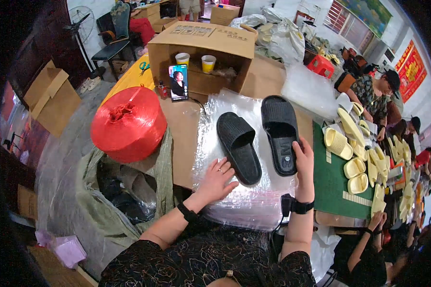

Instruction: Placing footwear into plastic bags and then into a large sack.

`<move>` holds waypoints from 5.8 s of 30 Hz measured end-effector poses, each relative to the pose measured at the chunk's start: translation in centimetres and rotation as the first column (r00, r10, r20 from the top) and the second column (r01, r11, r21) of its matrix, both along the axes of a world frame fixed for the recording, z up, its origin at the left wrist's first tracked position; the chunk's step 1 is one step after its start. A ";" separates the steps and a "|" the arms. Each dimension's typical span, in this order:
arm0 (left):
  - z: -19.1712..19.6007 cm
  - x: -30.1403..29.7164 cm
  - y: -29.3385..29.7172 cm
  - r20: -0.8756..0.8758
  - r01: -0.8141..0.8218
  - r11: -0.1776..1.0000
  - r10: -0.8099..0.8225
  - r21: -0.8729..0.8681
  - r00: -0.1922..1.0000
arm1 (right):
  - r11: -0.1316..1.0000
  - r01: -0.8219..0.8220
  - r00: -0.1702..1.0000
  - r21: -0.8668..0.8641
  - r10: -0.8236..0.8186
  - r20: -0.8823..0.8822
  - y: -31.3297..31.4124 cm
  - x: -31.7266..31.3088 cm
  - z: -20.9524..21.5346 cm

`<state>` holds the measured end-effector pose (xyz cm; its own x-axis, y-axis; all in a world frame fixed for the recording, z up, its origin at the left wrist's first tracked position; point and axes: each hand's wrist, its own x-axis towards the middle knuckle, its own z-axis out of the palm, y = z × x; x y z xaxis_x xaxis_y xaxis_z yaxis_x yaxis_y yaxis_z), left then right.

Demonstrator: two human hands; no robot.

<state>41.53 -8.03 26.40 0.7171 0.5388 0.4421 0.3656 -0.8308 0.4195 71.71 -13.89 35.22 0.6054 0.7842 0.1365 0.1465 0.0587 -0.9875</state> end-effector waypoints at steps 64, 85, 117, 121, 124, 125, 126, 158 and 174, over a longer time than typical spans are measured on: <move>8.0 3.3 1.6 0.275 0.111 0.993 -0.099 -0.031 0.956 | 0.948 0.072 0.611 -0.309 0.203 0.765 -15.4 -9.4 1.1; 12.4 1.0 -2.2 0.251 0.482 0.873 -0.450 -0.079 0.857 | 0.936 0.267 0.606 -0.231 0.023 0.795 -2.4 -12.0 -2.9; 5.8 -9.6 -0.1 0.110 0.207 0.951 -0.185 -0.231 0.976 | 0.978 -0.199 0.641 -0.065 0.180 0.746 -13.9 -3.4 -3.5; 5.2 -9.5 -0.3 0.020 0.161 0.983 -0.160 -0.084 0.987 | 0.986 0.152 0.824 0.063 -0.162 0.543 -13.1 -4.5 -3.1; 5.5 -9.1 -0.4 -0.013 0.196 0.980 -0.197 -0.038 0.980 | 0.979 0.130 0.950 0.158 -0.169 0.264 -11.9 -5.3 -0.8; 5.6 -8.9 -0.4 -0.034 0.218 0.976 -0.218 -0.021 0.975 | 0.990 0.030 0.973 0.138 -0.060 0.223 -11.8 -5.2 -0.7; 5.6 -9.0 -0.3 -0.036 0.221 0.975 -0.222 -0.020 0.974 | 0.989 -0.075 0.983 0.126 0.051 0.178 -11.7 -5.2 -0.6; 6.4 -6.3 0.4 0.472 0.099 0.925 0.093 -0.368 0.877 | 0.922 -0.216 0.602 -0.321 0.385 0.700 -15.6 -5.4 -0.8; 4.0 -4.5 1.5 0.418 -0.027 0.686 0.473 -0.727 0.776 | 0.982 0.131 0.968 -0.137 -0.097 0.232 -13.1 -8.1 -5.0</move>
